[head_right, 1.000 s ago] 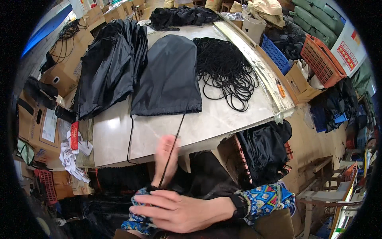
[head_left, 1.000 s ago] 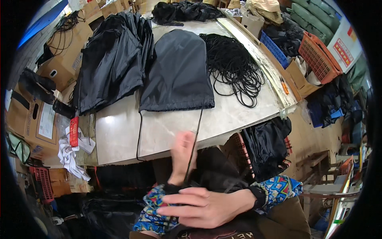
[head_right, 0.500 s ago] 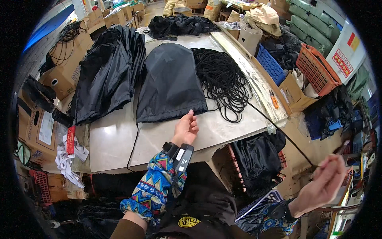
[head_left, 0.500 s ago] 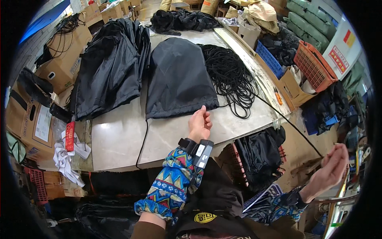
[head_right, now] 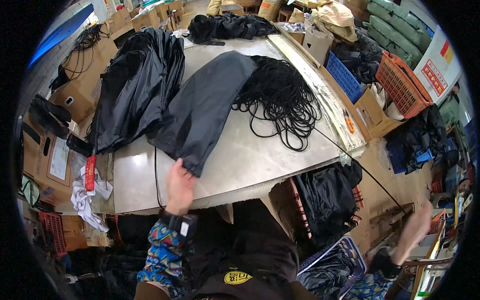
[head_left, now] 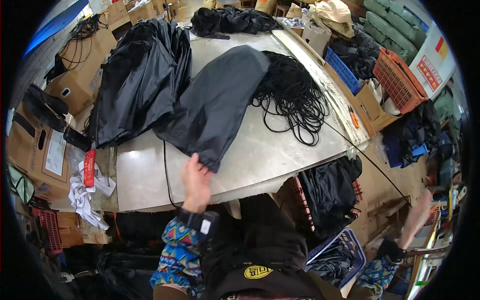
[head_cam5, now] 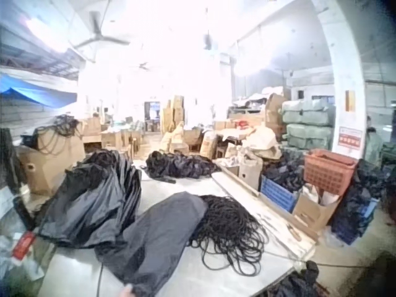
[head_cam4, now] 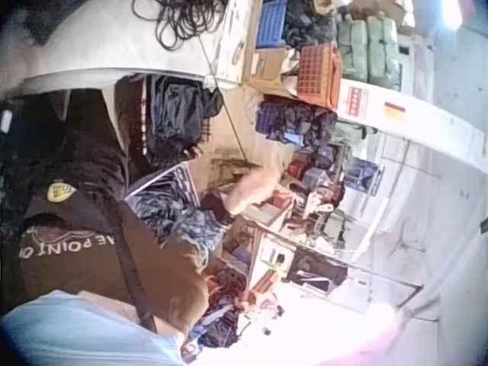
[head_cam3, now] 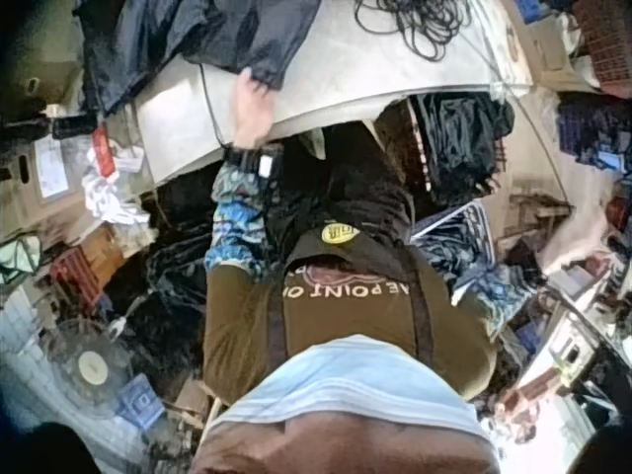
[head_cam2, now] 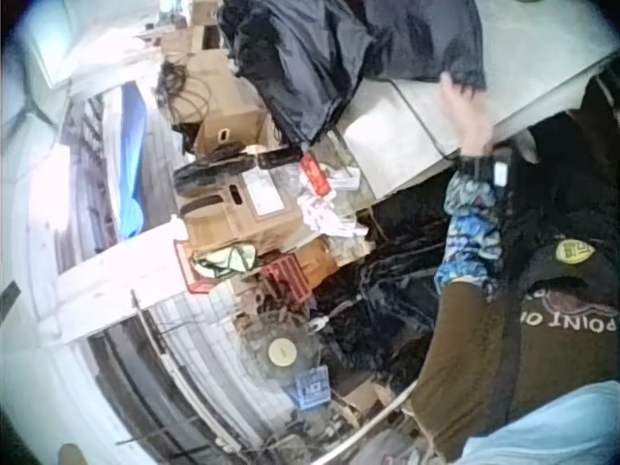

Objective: The person threads black drawstrings through the hems of black fabric bags using a metal threading tool. They repeatedly pick up a bag, insert the tool into the hem, pull the drawstring through, and set the bag aside on the table.

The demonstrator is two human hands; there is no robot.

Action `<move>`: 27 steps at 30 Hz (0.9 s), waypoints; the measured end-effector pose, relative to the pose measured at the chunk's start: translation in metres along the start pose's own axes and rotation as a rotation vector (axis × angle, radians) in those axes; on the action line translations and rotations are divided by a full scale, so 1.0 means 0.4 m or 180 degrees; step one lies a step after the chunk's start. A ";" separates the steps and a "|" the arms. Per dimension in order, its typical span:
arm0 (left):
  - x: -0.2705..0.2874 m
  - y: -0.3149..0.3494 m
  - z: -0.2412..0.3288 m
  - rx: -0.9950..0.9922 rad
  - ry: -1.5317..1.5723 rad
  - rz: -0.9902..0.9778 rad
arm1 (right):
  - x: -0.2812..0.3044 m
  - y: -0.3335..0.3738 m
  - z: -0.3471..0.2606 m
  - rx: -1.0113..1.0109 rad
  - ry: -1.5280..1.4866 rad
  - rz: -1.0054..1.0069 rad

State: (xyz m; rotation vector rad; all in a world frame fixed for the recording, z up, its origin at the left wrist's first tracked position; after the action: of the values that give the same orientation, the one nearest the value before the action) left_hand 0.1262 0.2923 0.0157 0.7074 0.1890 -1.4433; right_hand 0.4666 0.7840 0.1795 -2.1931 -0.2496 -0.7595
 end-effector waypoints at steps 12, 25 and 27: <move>-0.186 0.211 -0.013 0.0570 0.0164 -0.0580 | -0.413 0.344 -0.562 0.0532 -0.1990 -0.2203; -0.152 0.286 0.012 -0.0508 -0.1676 -0.0627 | -0.473 0.394 -0.690 0.1359 -0.2714 -0.2118; -0.174 0.284 0.012 -0.0042 -0.0676 -0.0742 | -0.476 0.388 -0.686 0.1216 -0.2748 -0.2113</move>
State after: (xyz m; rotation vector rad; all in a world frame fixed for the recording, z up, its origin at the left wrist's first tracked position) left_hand 0.2213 0.3442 0.0934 0.5290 0.1184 -1.7270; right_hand 0.2560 0.4896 0.1106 -1.9272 -1.4701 -0.0095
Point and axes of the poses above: each hand's wrist, its own y-axis away from the middle knuckle, its own x-axis out of the back of the hand, z = x × y, the point moved 3 cm from there along -y, towards the middle knuckle, and after that the axes turned 6 degrees about -y, right-handed, at the moved point
